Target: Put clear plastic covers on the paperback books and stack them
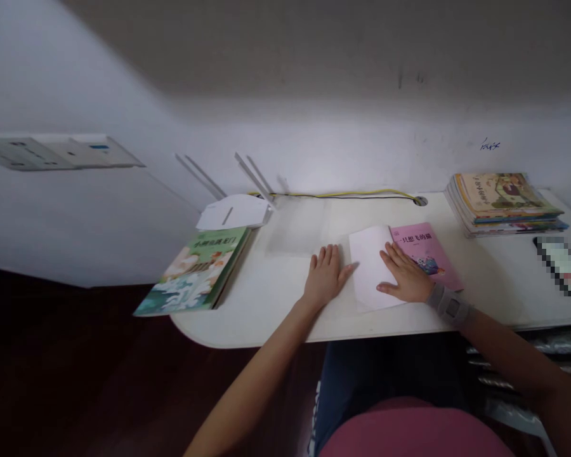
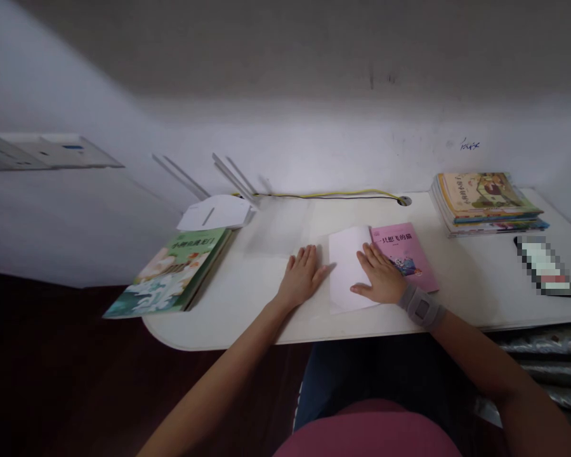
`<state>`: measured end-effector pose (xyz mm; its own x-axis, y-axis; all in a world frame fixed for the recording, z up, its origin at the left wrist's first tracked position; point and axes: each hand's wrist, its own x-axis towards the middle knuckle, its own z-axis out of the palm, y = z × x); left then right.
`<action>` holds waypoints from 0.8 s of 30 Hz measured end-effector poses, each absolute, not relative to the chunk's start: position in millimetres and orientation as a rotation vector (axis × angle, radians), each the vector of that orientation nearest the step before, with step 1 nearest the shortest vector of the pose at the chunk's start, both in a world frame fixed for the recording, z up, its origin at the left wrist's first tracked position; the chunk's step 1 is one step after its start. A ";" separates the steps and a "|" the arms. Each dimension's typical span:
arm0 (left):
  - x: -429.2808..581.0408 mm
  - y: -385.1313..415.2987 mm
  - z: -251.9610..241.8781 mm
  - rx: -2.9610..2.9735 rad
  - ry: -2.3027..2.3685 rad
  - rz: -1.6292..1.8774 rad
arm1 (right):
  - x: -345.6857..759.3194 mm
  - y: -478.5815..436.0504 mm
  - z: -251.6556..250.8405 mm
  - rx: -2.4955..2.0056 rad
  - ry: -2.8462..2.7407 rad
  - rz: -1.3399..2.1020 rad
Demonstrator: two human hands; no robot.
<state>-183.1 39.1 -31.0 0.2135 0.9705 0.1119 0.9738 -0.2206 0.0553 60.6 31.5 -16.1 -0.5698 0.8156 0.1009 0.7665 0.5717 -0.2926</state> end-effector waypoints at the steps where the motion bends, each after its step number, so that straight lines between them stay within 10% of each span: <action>1: -183.1 39.0 -31.4 -2.422 -1.939 -0.193 | 58.2 31.2 -16.2 -1.333 -2.580 0.317; 24: -184.6 39.2 -29.5 -2.425 -1.966 -0.158 | 64.7 58.3 -20.2 -1.245 -2.594 0.283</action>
<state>-184.6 39.2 -29.5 0.2038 0.9750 0.0886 0.9766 -0.2088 0.0512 64.7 58.3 -20.2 -0.6038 0.7849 0.1391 0.7365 0.6160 -0.2794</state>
